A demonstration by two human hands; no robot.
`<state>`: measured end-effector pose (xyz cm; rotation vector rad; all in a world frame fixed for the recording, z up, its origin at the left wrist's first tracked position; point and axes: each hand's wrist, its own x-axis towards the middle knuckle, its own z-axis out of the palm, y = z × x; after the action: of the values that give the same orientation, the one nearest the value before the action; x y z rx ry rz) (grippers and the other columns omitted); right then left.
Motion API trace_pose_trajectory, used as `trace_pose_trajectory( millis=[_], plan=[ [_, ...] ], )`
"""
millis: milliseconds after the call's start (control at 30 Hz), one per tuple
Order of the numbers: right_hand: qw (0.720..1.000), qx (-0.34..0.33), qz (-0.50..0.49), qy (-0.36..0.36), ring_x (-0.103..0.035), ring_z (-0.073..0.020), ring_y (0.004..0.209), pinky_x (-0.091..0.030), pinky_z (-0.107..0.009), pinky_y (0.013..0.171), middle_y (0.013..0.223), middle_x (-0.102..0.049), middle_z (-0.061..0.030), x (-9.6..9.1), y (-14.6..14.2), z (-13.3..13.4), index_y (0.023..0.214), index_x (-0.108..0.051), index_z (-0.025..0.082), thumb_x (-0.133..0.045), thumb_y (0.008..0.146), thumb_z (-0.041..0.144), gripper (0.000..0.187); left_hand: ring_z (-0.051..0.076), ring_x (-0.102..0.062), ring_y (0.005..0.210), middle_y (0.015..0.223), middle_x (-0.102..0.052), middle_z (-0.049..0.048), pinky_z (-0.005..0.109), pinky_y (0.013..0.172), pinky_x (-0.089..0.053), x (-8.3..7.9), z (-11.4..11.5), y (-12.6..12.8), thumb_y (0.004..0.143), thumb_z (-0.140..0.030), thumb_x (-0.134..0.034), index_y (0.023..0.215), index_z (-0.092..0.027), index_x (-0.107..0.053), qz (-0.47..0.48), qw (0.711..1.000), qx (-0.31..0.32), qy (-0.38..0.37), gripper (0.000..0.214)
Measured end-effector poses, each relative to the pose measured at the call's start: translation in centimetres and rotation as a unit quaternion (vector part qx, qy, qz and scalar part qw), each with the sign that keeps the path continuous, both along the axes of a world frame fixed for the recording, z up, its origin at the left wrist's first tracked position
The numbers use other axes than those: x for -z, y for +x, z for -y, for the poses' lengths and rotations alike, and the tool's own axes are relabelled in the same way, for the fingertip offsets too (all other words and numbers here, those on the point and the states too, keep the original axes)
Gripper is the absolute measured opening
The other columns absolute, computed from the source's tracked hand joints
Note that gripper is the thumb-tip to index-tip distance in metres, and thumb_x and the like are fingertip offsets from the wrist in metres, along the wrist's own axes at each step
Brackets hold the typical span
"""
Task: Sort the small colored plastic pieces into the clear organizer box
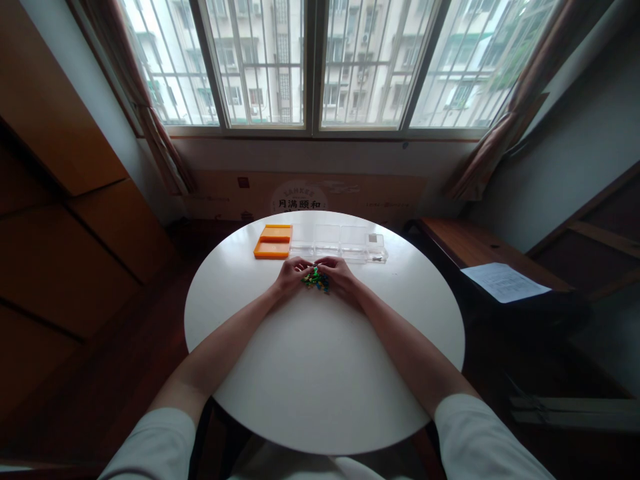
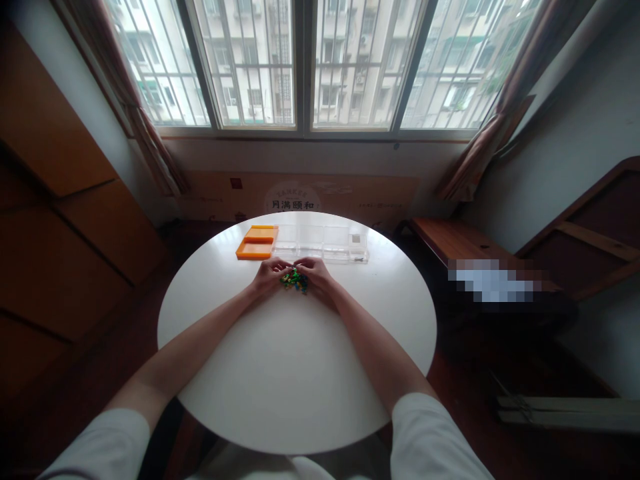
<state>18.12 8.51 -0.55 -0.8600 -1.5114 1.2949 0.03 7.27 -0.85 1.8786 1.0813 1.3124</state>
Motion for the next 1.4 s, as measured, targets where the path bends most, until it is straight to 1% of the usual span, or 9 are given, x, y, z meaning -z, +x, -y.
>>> trace_pose_trajectory(
  millis=[133,300,600,967,1100,1400],
  plan=[
    [1.0,0.001,0.001,0.0,-0.061,-0.016,0.065,-0.048,-0.03,0.064,0.072,-0.068,-0.0049,-0.08,0.02,0.04,0.082,-0.068,0.014,-0.075,0.058,0.039,0.035,0.012,-0.057,0.061,0.073,-0.065,0.0053,0.023,0.055,-0.048,0.26,-0.16,-0.01,0.07,-0.043,-0.067,0.083,-0.013,-0.07,0.003,1.0,0.001,0.0,0.032],
    [1.0,-0.015,-0.012,-0.004,-0.06,-0.0144,0.062,-0.048,-0.029,0.063,0.068,-0.066,-0.0027,-0.22,0.1,0.2,0.091,-0.067,0.014,-0.074,0.059,0.038,0.04,0.011,-0.057,0.059,0.071,-0.064,0.0045,0.022,0.054,-0.047,0.36,-0.23,-0.05,0.07,-0.041,-0.068,0.083,-0.013,-0.07,0.007,1.0,0.001,0.003,0.031],
    [1.0,-0.006,-0.002,0.0,-0.061,-0.0159,0.065,-0.048,-0.029,0.064,0.071,-0.068,-0.0045,-0.2,0.03,0.02,0.081,-0.068,0.014,-0.074,0.057,0.037,0.034,0.012,-0.057,0.06,0.071,-0.065,0.005,0.023,0.055,-0.047,-0.11,0.03,0.07,0.07,-0.044,-0.067,0.081,-0.013,-0.07,-0.005,1.0,-0.011,0.002,0.033],
    [1.0,-0.004,0.01,0.012,-0.06,-0.016,0.066,-0.048,-0.03,0.065,0.073,-0.067,-0.0046,0.25,0.07,-0.32,0.079,-0.068,0.015,-0.073,0.059,0.038,0.031,0.012,-0.058,0.062,0.073,-0.065,0.005,0.023,0.056,-0.047,0.35,-0.35,-0.1,0.072,-0.042,-0.066,0.082,-0.014,-0.07,-0.006,1.0,-0.008,0.008,0.03],
    [1.0,0.002,0.009,0.005,-0.06,-0.0158,0.065,-0.047,-0.029,0.064,0.071,-0.067,-0.004,0.11,-0.01,-0.25,0.078,-0.068,0.014,-0.074,0.057,0.038,0.033,0.012,-0.058,0.062,0.073,-0.065,0.0047,0.024,0.056,-0.047,0.32,-0.37,-0.11,0.071,-0.041,-0.066,0.082,-0.014,-0.07,-0.009,1.0,-0.012,0.008,0.029],
    [1.0,-0.002,-0.001,0.002,-0.06,-0.0149,0.064,-0.046,-0.028,0.063,0.07,-0.067,-0.0035,0.1,0.04,-0.15,0.078,-0.067,0.014,-0.075,0.057,0.035,0.031,0.012,-0.058,0.062,0.074,-0.065,0.0049,0.023,0.057,-0.047,0.28,-0.34,-0.11,0.072,-0.037,-0.066,0.083,-0.014,-0.07,-0.009,1.0,-0.008,0.012,0.026]
  ],
)
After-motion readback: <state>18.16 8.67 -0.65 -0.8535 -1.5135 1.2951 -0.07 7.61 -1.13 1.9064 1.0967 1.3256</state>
